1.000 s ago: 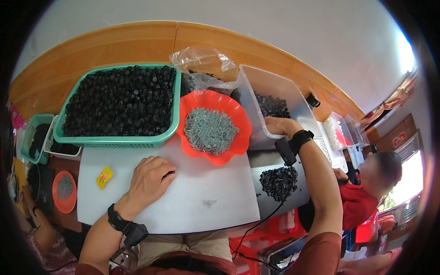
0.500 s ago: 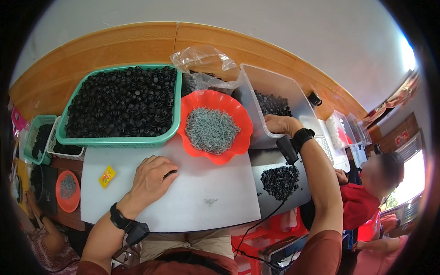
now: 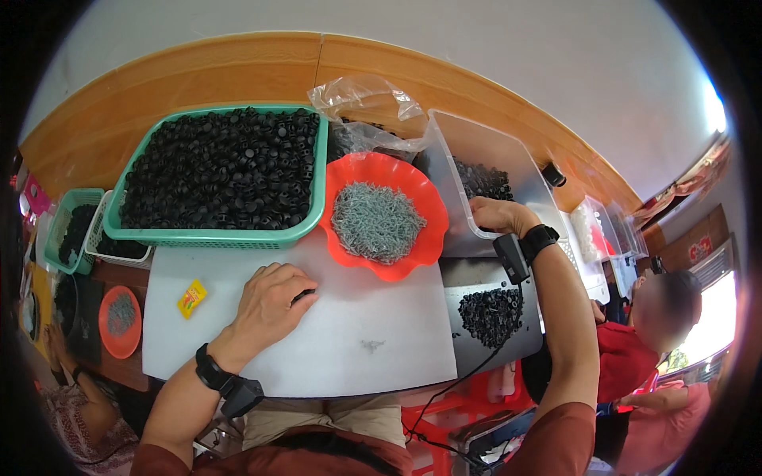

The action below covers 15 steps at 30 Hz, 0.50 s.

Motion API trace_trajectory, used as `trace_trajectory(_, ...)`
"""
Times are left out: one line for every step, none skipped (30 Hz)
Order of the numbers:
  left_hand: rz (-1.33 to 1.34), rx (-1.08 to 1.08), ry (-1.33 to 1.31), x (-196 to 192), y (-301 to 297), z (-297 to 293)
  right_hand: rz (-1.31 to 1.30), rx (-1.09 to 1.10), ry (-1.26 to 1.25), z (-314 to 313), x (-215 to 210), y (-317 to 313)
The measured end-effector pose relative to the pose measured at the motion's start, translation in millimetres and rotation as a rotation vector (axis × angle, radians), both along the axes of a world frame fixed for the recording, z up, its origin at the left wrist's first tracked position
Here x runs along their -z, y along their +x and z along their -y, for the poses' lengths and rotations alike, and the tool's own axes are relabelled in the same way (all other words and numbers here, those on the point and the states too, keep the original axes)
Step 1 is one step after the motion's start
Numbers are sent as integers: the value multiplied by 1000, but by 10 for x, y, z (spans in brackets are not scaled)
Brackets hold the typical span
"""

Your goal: Assembling small black plastic shoe components and pins by hand.

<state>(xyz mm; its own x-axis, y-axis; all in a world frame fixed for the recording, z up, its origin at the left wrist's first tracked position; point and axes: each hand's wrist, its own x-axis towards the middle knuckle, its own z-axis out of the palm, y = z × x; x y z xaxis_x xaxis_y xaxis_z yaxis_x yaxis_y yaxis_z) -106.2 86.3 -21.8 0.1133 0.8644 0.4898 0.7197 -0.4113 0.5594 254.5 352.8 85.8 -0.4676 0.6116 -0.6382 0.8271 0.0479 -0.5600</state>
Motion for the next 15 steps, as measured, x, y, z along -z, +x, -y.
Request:
trace_trajectory(7, -4, -3, -9, 12, -4, 2, 2, 2, -28, 21, 48)
trace_trajectory(8, -1, -2, -14, 19, -5, -4, -46, 27, -60, 42, 97)
trace_trajectory(11, -1, -5, -18, 22, -5, -10, -94, 53, -90, 58, 155)
trace_trajectory(11, -5, -10, -16, 11, -5, -12, -94, 52, -87, 53, 136)
trace_trajectory(9, -4, -10, -12, 11, -7, 35, -65, 65, -83, 45, 124)
trace_trajectory(4, -6, -16, -7, 16, -9, 82, -36, 78, -77, 35, 119)
trace_trajectory(1, -8, -23, 15, 16, -20, 82, -33, 75, -43, 1, 74)
trace_trajectory(-3, -9, -24, 3, 10, -14, 105, -25, 61, 15, -80, 5)
trace_trajectory(-2, -13, -30, -12, 0, -7, 127, -18, 47, 36, -117, -23)
trace_trajectory(2, -9, -34, -20, 5, -14, 127, -11, 49, 32, -130, 19)
trace_trajectory(1, -3, -31, -20, 14, -21, 83, -13, 14, 19, -144, 62)
trace_trajectory(14, -12, -26, -18, 25, -26, 39, -16, -20, 13, -154, 101)
trace_trajectory(27, -22, -19, -20, 31, -23, 38, -11, -17, 18, -162, 129)
trace_trajectory(27, -18, -16, -24, 32, -20, -15, -6, -88, 24, -170, 155)
trace_trajectory(30, -18, -12, -27, 32, -17, -69, -2, -157, 32, -177, 180)
